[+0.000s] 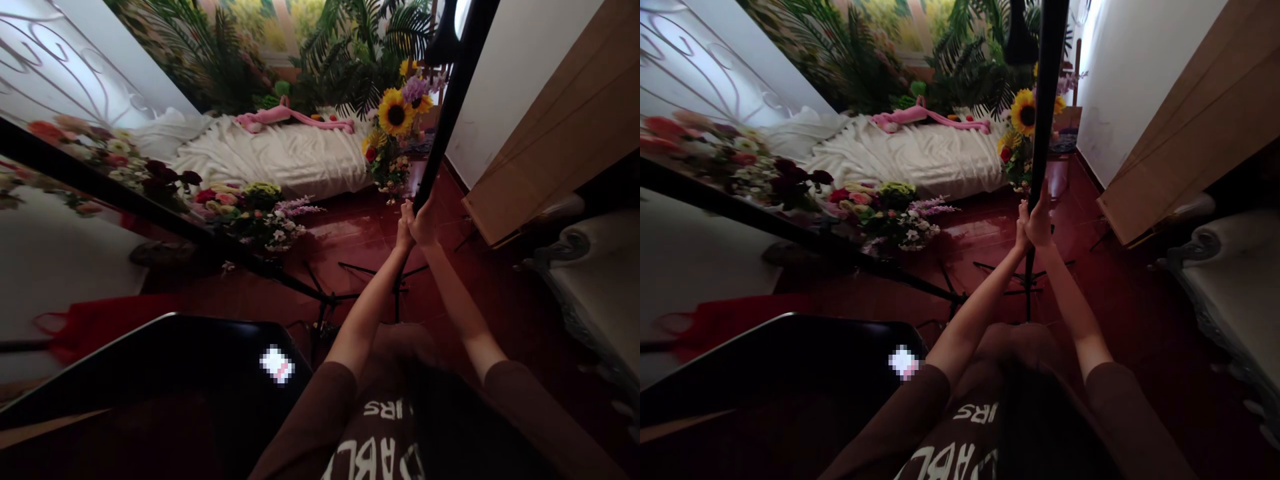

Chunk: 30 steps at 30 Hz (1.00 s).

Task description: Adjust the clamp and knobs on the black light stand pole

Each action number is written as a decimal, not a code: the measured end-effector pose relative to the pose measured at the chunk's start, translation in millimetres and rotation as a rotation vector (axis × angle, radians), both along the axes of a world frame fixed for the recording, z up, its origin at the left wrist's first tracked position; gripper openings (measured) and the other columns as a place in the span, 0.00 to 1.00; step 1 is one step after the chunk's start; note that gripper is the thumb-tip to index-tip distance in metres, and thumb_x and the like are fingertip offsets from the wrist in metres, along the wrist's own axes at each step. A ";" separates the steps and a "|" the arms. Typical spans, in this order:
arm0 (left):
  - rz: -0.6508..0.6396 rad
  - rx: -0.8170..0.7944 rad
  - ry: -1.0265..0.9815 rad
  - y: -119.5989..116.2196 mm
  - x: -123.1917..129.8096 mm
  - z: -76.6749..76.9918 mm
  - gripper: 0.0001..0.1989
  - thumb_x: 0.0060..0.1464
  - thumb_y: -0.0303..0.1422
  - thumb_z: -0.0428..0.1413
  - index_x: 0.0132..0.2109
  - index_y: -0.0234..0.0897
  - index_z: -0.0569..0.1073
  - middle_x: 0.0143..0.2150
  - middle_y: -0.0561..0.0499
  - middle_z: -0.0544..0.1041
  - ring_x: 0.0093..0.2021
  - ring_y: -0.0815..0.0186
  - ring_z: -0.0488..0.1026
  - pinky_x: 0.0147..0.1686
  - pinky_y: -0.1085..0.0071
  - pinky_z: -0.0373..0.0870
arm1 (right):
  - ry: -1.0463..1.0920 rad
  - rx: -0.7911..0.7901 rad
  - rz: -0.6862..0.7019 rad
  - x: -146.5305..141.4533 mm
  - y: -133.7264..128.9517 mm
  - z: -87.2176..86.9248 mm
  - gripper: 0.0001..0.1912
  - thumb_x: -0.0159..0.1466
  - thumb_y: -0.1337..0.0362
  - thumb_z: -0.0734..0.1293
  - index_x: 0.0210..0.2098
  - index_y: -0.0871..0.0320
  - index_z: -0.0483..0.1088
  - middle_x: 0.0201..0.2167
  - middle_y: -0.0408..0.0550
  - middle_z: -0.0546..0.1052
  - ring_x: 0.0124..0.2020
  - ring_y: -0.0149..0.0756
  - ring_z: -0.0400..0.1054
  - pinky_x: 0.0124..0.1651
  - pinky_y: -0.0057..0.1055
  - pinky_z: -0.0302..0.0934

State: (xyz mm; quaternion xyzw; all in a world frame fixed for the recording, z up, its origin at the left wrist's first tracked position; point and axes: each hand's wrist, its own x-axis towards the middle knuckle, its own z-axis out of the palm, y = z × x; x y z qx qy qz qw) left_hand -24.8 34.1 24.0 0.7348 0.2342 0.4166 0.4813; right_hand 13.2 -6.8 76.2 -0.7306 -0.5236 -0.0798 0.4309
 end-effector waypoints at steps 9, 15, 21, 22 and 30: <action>-0.032 -0.019 -0.007 2.3 -0.9 -7.2 0.29 0.54 0.38 0.57 0.61 0.34 0.63 0.45 0.38 0.77 0.37 0.64 0.75 0.36 0.70 0.69 | 0.016 -0.024 -0.077 -8.8 -6.5 10.0 0.30 0.70 0.53 0.53 0.69 0.54 0.49 0.63 0.49 0.63 0.70 0.42 0.45 0.70 0.48 0.45; -0.088 -0.037 -0.056 -4.2 -8.3 2.9 0.20 0.54 0.43 0.57 0.50 0.36 0.69 0.31 0.49 0.74 0.28 0.69 0.71 0.30 0.74 0.66 | 0.057 0.121 -0.049 -15.6 -59.0 4.3 0.31 0.67 0.54 0.60 0.67 0.49 0.51 0.64 0.48 0.62 0.68 0.43 0.50 0.68 0.48 0.51; -0.065 -0.047 -0.069 -8.6 -8.6 8.0 0.15 0.55 0.43 0.57 0.42 0.38 0.71 0.25 0.55 0.70 0.24 0.73 0.66 0.27 0.75 0.63 | 0.054 0.120 -0.146 -27.3 -114.6 -33.6 0.13 0.66 0.60 0.61 0.48 0.51 0.72 0.58 0.48 0.70 0.64 0.44 0.57 0.65 0.54 0.53; -0.055 -0.047 -0.065 -8.8 -8.4 8.4 0.14 0.55 0.44 0.57 0.42 0.38 0.71 0.25 0.55 0.70 0.23 0.73 0.66 0.26 0.75 0.62 | 0.056 0.116 -0.153 -28.5 -118.6 -38.3 0.12 0.65 0.61 0.61 0.46 0.51 0.73 0.58 0.48 0.70 0.64 0.44 0.57 0.65 0.54 0.54; -0.061 -0.041 -0.071 -7.9 -9.5 7.9 0.18 0.54 0.48 0.56 0.42 0.38 0.70 0.25 0.55 0.70 0.23 0.72 0.67 0.26 0.75 0.62 | 0.055 -0.021 -0.083 -12.8 -113.5 -48.1 0.11 0.65 0.63 0.63 0.41 0.48 0.76 0.63 0.41 0.64 0.67 0.45 0.52 0.66 0.56 0.51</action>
